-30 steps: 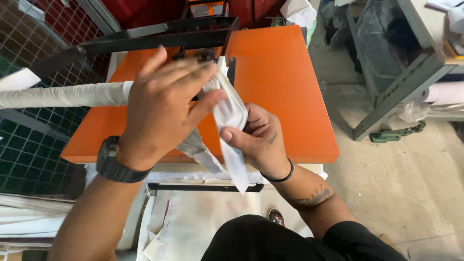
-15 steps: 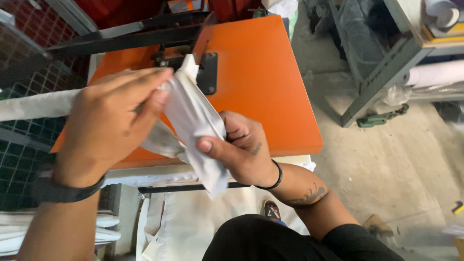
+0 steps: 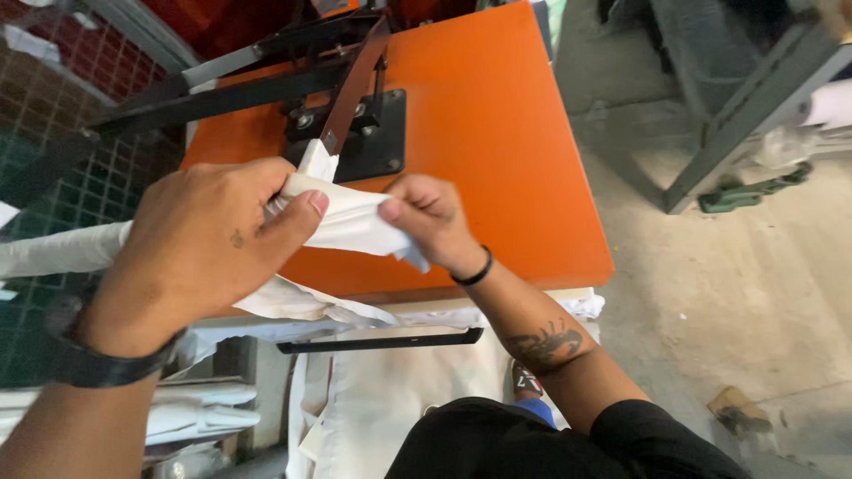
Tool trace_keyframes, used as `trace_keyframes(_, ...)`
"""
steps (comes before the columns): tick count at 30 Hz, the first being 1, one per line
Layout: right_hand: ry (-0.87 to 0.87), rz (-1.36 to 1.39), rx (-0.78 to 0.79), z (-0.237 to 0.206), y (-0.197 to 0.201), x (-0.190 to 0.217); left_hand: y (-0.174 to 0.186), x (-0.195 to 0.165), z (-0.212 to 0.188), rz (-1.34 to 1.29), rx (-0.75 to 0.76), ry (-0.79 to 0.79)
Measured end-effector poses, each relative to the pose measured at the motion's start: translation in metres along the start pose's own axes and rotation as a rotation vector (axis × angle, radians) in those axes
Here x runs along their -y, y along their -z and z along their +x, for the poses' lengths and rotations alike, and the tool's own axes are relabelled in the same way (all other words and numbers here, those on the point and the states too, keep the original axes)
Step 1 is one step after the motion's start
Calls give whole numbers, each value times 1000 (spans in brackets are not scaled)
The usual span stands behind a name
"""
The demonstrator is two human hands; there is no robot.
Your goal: The person wraps a white fabric strip around a cylindrical object mounted on an orange workbench. They repeatedly fold, tuck, and smooth the fabric to create a tight, even covering along the length of the cylinder.
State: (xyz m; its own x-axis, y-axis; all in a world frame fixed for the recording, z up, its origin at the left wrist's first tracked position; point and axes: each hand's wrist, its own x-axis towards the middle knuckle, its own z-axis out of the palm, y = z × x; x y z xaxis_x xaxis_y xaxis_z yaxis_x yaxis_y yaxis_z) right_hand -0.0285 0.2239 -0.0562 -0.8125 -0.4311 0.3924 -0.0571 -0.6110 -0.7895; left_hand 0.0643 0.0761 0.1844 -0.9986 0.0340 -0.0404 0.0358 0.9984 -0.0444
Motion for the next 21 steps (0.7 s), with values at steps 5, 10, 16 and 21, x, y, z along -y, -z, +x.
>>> trace_keyframes(5, 188, -286, 41, 7, 22, -22, -9, -2, -7, -146, -259, -112)
trace_keyframes(10, 284, -208, 225, 21, -20, -74, -9, 14, -14, -178, -194, -244)
trace_keyframes(16, 874, -237, 302, 72, -65, -65, -38, 18, -16, -415, -286, -281)
trace_keyframes(21, 1255, -229, 166, 143, -106, -52, -54, 7, -20, -327, -585, -318)
